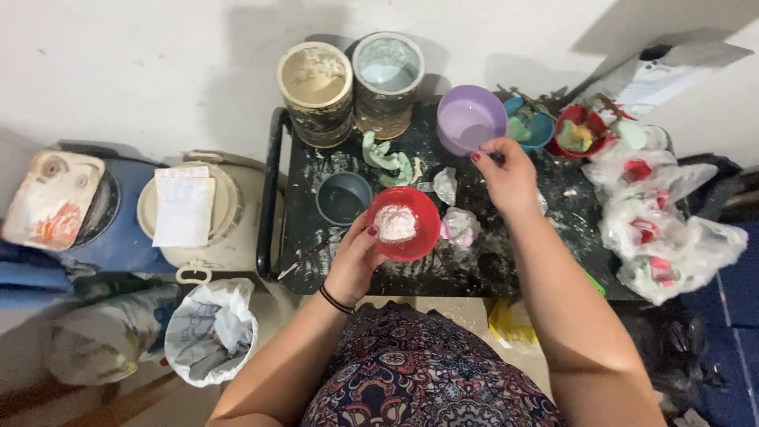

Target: Mixing alginate powder with liquid in a bowl using a spatula to prepare dental impression material.

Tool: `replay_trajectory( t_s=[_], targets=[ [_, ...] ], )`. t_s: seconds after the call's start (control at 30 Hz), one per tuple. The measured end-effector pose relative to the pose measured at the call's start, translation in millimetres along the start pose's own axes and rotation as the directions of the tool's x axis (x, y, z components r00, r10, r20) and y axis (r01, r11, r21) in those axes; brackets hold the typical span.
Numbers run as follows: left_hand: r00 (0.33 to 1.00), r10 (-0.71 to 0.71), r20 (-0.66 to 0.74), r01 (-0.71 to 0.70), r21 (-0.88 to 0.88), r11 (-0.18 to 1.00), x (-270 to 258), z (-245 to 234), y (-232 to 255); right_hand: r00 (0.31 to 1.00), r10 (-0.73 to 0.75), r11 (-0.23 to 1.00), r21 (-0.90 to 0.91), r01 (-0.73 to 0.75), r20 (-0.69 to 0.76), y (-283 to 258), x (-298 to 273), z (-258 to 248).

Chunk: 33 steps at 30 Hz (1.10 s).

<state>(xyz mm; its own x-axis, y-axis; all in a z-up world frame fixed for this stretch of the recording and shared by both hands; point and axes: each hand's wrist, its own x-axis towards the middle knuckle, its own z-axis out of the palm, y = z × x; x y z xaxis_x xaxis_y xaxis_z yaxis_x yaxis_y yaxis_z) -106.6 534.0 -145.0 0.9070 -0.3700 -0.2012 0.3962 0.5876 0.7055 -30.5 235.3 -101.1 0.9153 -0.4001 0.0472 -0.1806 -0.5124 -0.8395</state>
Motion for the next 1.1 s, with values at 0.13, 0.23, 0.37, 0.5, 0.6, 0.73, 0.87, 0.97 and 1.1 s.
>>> replay_trajectory(
  t_s=[0.13,0.23,0.37,0.5,0.6,0.73,0.87,0.97,1.1],
  targets=[
    [0.998,-0.045,0.035,0.045,-0.005,0.999,14,18,-15,0.997,-0.07,0.997,0.023,0.07,0.023,-35,-53,-66],
    [0.992,-0.089,0.085,0.088,0.016,0.996,17,34,-26,0.958,-0.26,0.961,-0.06,0.268,0.118,-43,-86,-104],
    [0.977,-0.163,0.135,0.158,0.046,0.986,26,50,-50,0.953,-0.283,0.94,-0.163,0.299,0.111,-46,-120,-138],
    [0.956,-0.24,0.166,0.229,0.084,0.97,29,72,-68,0.953,-0.296,0.914,-0.268,0.304,0.07,-41,-139,-160],
    [0.936,-0.271,0.223,0.253,0.108,0.961,29,92,-71,0.953,-0.299,0.894,-0.336,0.296,0.043,-33,-149,-173],
    [0.926,-0.295,0.235,0.274,0.116,0.955,29,100,-93,0.958,-0.286,0.885,-0.377,0.273,0.023,-30,-158,-187],
    [0.903,-0.336,0.266,0.309,0.14,0.941,31,108,-103,0.963,-0.271,0.863,-0.445,0.241,-0.005,-27,-165,-196],
    [0.898,-0.343,0.277,0.315,0.142,0.939,30,111,-109,0.956,-0.292,0.841,-0.479,0.25,-0.013,-23,-168,-200],
    [0.895,-0.344,0.283,0.314,0.149,0.938,33,108,-120,0.946,-0.323,0.808,-0.523,0.272,-0.007,-17,-172,-202]
  ],
)
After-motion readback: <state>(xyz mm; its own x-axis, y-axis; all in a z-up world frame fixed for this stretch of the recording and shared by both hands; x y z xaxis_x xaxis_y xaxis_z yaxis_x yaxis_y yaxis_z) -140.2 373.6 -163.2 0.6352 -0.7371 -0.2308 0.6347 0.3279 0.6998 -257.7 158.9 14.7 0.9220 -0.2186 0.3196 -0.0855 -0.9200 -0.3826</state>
